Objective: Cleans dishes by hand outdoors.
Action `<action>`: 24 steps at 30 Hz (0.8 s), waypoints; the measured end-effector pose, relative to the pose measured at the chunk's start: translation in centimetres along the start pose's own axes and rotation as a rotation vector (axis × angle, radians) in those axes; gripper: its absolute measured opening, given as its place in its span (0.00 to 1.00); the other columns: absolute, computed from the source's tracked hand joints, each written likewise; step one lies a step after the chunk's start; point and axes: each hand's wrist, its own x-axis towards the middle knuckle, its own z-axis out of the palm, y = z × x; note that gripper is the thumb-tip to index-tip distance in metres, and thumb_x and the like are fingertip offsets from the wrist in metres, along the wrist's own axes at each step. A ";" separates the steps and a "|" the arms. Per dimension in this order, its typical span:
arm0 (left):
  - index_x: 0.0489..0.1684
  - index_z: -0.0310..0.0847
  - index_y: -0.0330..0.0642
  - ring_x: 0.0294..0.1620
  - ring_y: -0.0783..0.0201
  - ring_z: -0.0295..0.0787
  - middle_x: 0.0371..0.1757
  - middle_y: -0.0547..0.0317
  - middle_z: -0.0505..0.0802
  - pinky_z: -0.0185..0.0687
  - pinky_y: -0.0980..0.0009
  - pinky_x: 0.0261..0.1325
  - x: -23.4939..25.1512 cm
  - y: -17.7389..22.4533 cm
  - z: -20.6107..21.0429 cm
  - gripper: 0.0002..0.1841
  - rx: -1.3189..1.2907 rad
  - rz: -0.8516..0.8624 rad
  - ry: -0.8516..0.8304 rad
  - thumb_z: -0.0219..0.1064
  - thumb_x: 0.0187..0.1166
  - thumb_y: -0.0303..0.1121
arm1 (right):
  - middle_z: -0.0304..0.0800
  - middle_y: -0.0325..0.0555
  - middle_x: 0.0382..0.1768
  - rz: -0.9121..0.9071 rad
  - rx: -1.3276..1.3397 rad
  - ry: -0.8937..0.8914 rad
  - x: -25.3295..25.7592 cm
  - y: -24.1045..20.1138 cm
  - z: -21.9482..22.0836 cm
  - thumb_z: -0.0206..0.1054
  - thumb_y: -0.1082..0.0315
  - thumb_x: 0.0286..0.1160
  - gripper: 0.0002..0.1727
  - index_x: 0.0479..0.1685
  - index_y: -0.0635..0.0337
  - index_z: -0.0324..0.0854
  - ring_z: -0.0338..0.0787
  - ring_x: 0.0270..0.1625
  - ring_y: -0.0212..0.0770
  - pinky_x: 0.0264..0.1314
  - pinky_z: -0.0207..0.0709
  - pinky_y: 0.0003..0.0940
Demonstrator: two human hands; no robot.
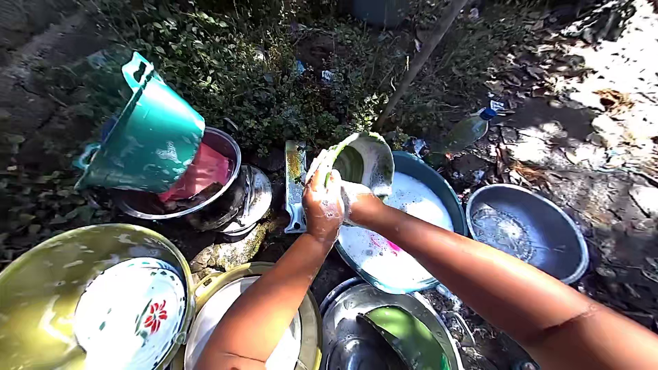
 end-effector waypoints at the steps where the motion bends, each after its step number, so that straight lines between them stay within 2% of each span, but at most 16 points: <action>1: 0.78 0.76 0.38 0.83 0.64 0.72 0.82 0.53 0.79 0.67 0.65 0.85 -0.3 -0.2 0.5 0.21 -0.060 -0.027 0.007 0.57 0.89 0.30 | 0.90 0.65 0.54 0.038 0.144 0.048 -0.3 -0.8 -0.5 0.70 0.69 0.78 0.17 0.59 0.72 0.84 0.88 0.60 0.58 0.67 0.77 0.58; 3: 0.76 0.77 0.33 0.82 0.62 0.74 0.80 0.48 0.81 0.68 0.65 0.84 -0.5 0.5 1.0 0.20 -0.133 -0.039 0.049 0.58 0.88 0.27 | 0.87 0.67 0.59 0.035 0.020 0.296 0.6 -0.6 -0.8 0.74 0.64 0.73 0.23 0.64 0.70 0.82 0.86 0.65 0.62 0.69 0.76 0.62; 5: 0.71 0.81 0.30 0.85 0.59 0.71 0.80 0.45 0.81 0.64 0.65 0.87 0.4 2.1 0.5 0.18 -0.103 0.041 0.080 0.59 0.85 0.24 | 0.77 0.77 0.69 0.046 -0.139 0.390 2.4 0.7 -0.5 0.73 0.62 0.72 0.29 0.70 0.71 0.78 0.75 0.75 0.75 0.74 0.64 0.76; 6: 0.68 0.82 0.29 0.86 0.57 0.69 0.80 0.45 0.81 0.62 0.64 0.88 0.9 2.7 0.2 0.18 -0.076 0.095 0.097 0.61 0.83 0.23 | 0.79 0.76 0.68 0.059 -0.080 0.401 2.7 0.6 0.0 0.71 0.63 0.74 0.27 0.68 0.72 0.79 0.77 0.75 0.73 0.73 0.65 0.75; 8: 0.67 0.84 0.29 0.87 0.52 0.68 0.79 0.43 0.82 0.59 0.62 0.90 2.1 2.8 -0.6 0.18 -0.028 0.209 0.142 0.62 0.80 0.21 | 0.86 0.58 0.62 0.058 0.327 0.346 2.8 -0.9 1.1 0.64 0.66 0.81 0.21 0.68 0.68 0.78 0.84 0.68 0.45 0.71 0.78 0.46; 9: 0.67 0.83 0.29 0.87 0.52 0.67 0.79 0.43 0.81 0.58 0.61 0.90 2.8 2.5 -1.0 0.18 -0.013 0.242 0.166 0.61 0.80 0.21 | 0.86 0.45 0.53 0.013 0.605 0.267 3.2 -1.9 1.4 0.60 0.68 0.85 0.16 0.66 0.64 0.77 0.85 0.57 0.30 0.61 0.81 0.31; 10: 0.68 0.82 0.28 0.86 0.52 0.68 0.79 0.43 0.81 0.59 0.62 0.90 3.6 2.2 -1.6 0.18 -0.012 0.266 0.202 0.59 0.82 0.21 | 0.86 0.42 0.49 -0.049 0.768 0.198 3.9 -3.2 1.2 0.58 0.68 0.87 0.14 0.65 0.62 0.77 0.85 0.52 0.27 0.56 0.82 0.28; 12: 0.69 0.80 0.25 0.85 0.53 0.71 0.79 0.40 0.81 0.62 0.63 0.88 5.6 2.3 -3.4 0.18 -0.045 0.318 0.310 0.57 0.84 0.21 | 0.89 0.44 0.52 -0.118 0.577 0.175 5.2 -6.8 -0.8 0.60 0.66 0.86 0.15 0.65 0.59 0.82 0.87 0.55 0.32 0.58 0.82 0.33; 14: 0.73 0.76 0.24 0.83 0.57 0.73 0.79 0.40 0.81 0.65 0.67 0.86 8.0 3.4 -6.4 0.19 -0.081 0.344 0.445 0.56 0.86 0.23 | 0.91 0.54 0.54 -0.134 0.084 0.161 6.0 -11.3 -4.1 0.60 0.66 0.85 0.15 0.60 0.62 0.87 0.90 0.59 0.50 0.61 0.80 0.52; 15: 0.76 0.73 0.26 0.82 0.60 0.74 0.79 0.41 0.80 0.66 0.69 0.84 9.3 4.2 -8.4 0.21 -0.081 0.338 0.525 0.54 0.87 0.24 | 0.91 0.57 0.51 -0.163 -0.050 0.155 5.9 -12.4 -5.4 0.61 0.67 0.84 0.14 0.58 0.62 0.87 0.90 0.56 0.55 0.56 0.81 0.57; 16: 0.81 0.69 0.29 0.81 0.63 0.73 0.79 0.42 0.79 0.66 0.71 0.83 10.6 5.2 -10.7 0.23 -0.059 0.324 0.609 0.52 0.87 0.26 | 0.90 0.54 0.45 -0.180 -0.051 0.175 5.5 -12.5 -6.2 0.60 0.66 0.85 0.13 0.57 0.59 0.87 0.90 0.47 0.52 0.46 0.82 0.54; 19: 0.90 0.52 0.32 0.81 0.67 0.72 0.84 0.45 0.72 0.66 0.76 0.81 15.0 7.9 -18.4 0.31 -0.025 0.266 0.893 0.50 0.85 0.23 | 0.75 0.39 0.21 -0.082 0.308 0.082 5.0 -9.2 -7.7 0.56 0.61 0.86 0.12 0.43 0.55 0.84 0.73 0.18 0.33 0.17 0.67 0.30; 21: 0.91 0.47 0.35 0.69 0.68 0.77 0.78 0.46 0.74 0.75 0.77 0.68 17.3 8.3 -22.7 0.32 -0.076 0.207 0.975 0.48 0.84 0.22 | 0.71 0.32 0.18 -0.133 0.584 -0.037 4.5 -3.6 -7.7 0.55 0.63 0.84 0.12 0.36 0.56 0.80 0.69 0.16 0.24 0.16 0.64 0.20; 22: 0.91 0.48 0.37 0.66 0.69 0.77 0.76 0.48 0.75 0.75 0.77 0.65 17.9 8.2 -24.4 0.30 -0.018 0.104 0.986 0.47 0.87 0.24 | 0.73 0.32 0.19 -0.054 0.609 -0.054 3.9 -1.1 -7.8 0.57 0.62 0.85 0.11 0.40 0.56 0.82 0.71 0.17 0.25 0.18 0.67 0.20; 23: 0.91 0.52 0.38 0.77 0.68 0.73 0.82 0.50 0.74 0.69 0.75 0.77 17.9 8.0 -25.7 0.28 0.111 -0.049 0.953 0.46 0.90 0.28 | 0.75 0.33 0.21 0.080 0.594 -0.035 3.1 0.6 -8.0 0.59 0.62 0.86 0.11 0.46 0.56 0.84 0.73 0.18 0.26 0.20 0.69 0.22; 24: 0.87 0.60 0.38 0.82 0.65 0.70 0.83 0.51 0.74 0.65 0.69 0.81 17.6 7.6 -26.6 0.25 0.230 -0.160 0.896 0.46 0.92 0.33 | 0.72 0.33 0.20 0.218 0.539 -0.029 2.6 1.6 -8.4 0.58 0.61 0.86 0.11 0.42 0.55 0.82 0.71 0.17 0.26 0.19 0.65 0.22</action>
